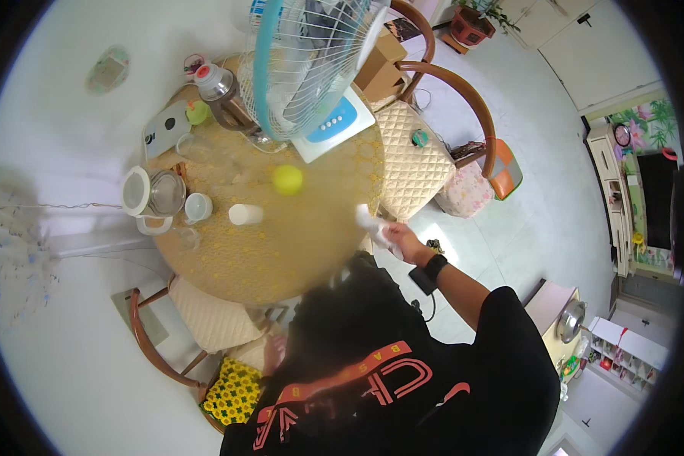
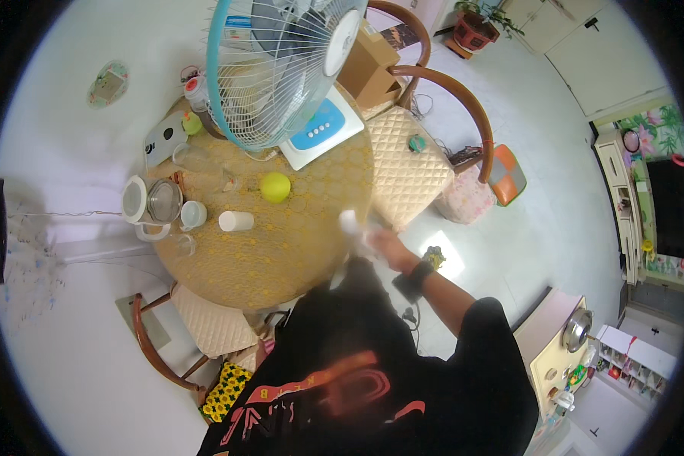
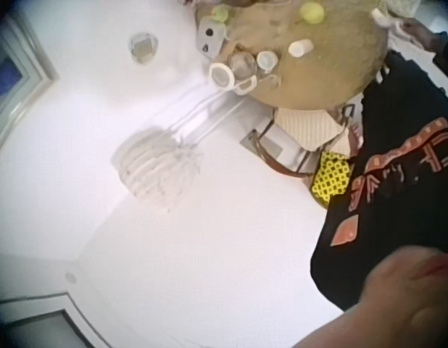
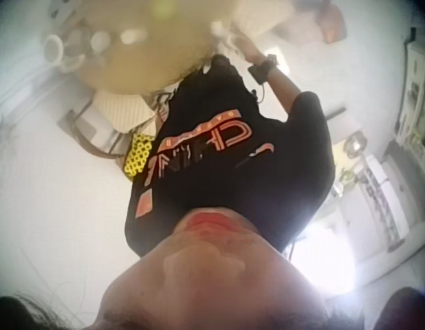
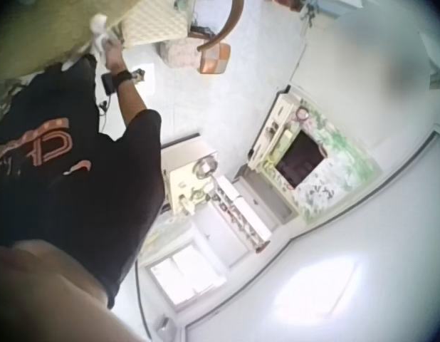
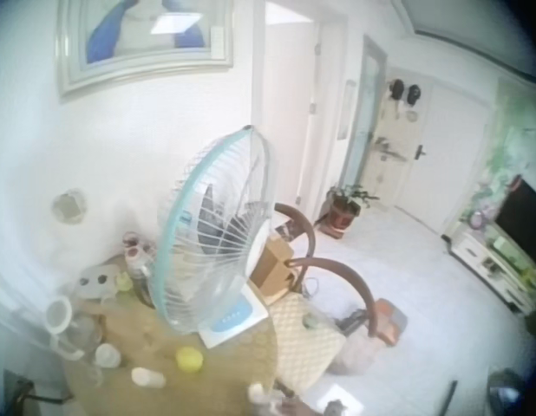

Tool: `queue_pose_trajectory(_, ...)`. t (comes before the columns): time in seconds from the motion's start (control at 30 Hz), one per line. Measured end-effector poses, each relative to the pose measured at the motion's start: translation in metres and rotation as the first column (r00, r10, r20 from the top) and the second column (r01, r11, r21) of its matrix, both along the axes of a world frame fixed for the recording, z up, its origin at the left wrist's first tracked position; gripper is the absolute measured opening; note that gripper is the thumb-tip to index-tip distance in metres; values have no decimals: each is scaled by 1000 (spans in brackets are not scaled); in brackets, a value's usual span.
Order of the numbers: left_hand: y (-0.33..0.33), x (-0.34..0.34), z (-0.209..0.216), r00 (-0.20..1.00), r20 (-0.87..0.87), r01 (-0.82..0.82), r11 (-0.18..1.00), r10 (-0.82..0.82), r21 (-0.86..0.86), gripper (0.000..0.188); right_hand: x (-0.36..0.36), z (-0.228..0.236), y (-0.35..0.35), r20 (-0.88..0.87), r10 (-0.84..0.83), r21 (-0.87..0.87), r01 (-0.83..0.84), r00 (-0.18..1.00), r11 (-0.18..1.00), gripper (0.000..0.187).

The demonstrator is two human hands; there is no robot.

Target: The person walks to a balcony, takes a white cloth, and places it onto a blue plastic hanger by hand before hanging it on a laundry rack alongside other drying clothes.

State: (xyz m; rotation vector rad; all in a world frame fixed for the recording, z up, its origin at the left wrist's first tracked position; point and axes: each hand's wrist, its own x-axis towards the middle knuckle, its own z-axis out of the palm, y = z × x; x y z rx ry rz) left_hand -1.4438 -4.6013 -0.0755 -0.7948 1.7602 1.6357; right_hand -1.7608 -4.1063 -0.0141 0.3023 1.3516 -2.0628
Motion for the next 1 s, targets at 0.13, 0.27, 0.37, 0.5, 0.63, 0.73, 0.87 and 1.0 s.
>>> queue_pose_trajectory(0.13,-15,-49,15,970,150,-188,981,193,-46,80,-13,30,7,328,-248,-318,353,912,880,37)
queue_pose_trajectory(0.27,-31,-65,12,933,191,-303,952,306,-42,73,-34,103,-27,299,-246,-456,364,922,812,35)
queue_pose_trajectory(0.37,-32,-76,15,944,182,-271,962,275,-43,75,-42,30,-13,107,-319,-195,334,942,922,33)
queue_pose_trajectory(0.5,-24,-36,1,924,187,-336,942,333,-17,80,-76,16,-26,-508,-189,637,514,841,575,32)
queue_pose_trajectory(0.63,-15,-1,-14,891,215,-419,907,400,50,73,-69,-42,-66,-578,541,803,307,611,511,37)
queue_pose_trajectory(0.73,6,-1,9,931,202,-324,943,305,73,79,-65,-31,-114,-561,746,828,244,358,506,37)
queue_pose_trajectory(0.87,27,30,23,923,133,-376,918,360,128,83,-86,-8,-101,-703,712,672,323,-7,666,30)
queue_pose_trajectory(1.0,45,46,33,913,160,-392,916,376,81,81,-145,-22,-69,-519,715,851,356,469,385,46)
